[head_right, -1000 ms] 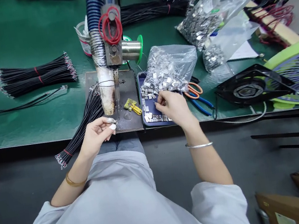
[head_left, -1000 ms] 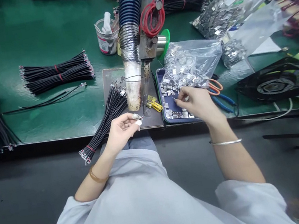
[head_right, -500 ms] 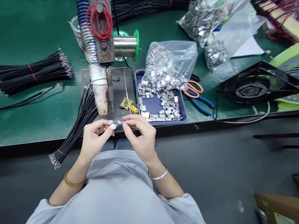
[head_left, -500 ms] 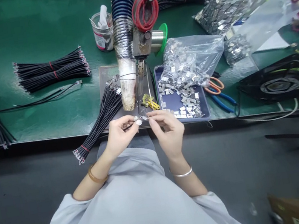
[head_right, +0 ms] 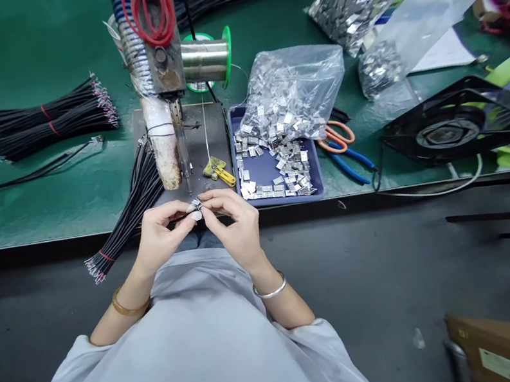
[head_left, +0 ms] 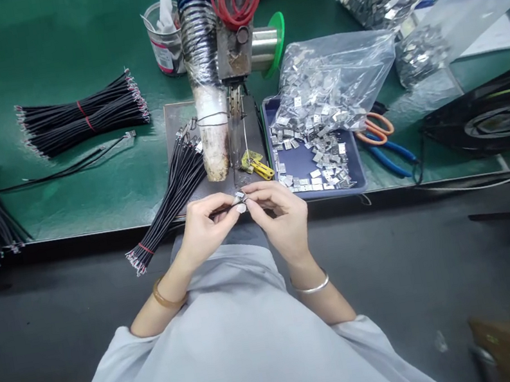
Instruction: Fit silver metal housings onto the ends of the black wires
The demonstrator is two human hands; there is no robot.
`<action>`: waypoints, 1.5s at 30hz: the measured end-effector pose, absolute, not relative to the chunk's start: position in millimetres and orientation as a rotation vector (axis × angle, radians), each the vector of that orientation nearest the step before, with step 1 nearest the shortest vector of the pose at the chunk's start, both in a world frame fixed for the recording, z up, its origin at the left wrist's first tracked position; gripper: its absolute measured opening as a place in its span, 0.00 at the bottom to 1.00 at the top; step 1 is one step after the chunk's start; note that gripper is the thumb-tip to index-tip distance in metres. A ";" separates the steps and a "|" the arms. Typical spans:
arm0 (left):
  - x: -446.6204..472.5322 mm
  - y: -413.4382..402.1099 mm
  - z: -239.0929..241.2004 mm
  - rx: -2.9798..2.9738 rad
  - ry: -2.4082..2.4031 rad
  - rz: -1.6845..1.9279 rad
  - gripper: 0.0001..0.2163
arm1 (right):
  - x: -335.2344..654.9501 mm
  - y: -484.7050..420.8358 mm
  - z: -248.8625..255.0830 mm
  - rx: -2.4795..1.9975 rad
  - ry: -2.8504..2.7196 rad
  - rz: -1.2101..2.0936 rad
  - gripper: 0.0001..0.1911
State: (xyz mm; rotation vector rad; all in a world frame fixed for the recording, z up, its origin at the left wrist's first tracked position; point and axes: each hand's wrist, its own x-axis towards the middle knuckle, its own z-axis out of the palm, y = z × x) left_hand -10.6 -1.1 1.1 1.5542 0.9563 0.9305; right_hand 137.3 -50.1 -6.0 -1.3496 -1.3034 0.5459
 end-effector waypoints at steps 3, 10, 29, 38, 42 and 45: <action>-10.2 -1.8 0.4 1.621 0.953 0.950 0.07 | 139.1 -51.4 -5.7 -1.369 -1.310 0.554 0.05; -9.5 -7.0 -2.4 1.610 0.876 0.907 0.10 | 137.3 -45.4 -19.6 -1.220 -0.990 0.952 0.05; -19.4 1.0 0.2 1.590 0.717 0.715 0.18 | 138.6 -47.6 -20.0 -1.144 -0.924 1.073 0.02; -17.1 -2.8 -6.8 1.484 0.757 0.789 0.15 | 130.9 -52.3 -21.4 -1.276 -1.045 0.836 0.06; -17.3 -4.0 -6.8 1.476 0.789 0.795 0.15 | 124.4 -59.0 -17.3 -1.361 -1.195 0.500 0.04; -18.3 -3.1 -4.8 1.451 0.773 0.739 0.18 | 126.0 -59.2 -17.0 -1.330 -1.163 0.549 0.05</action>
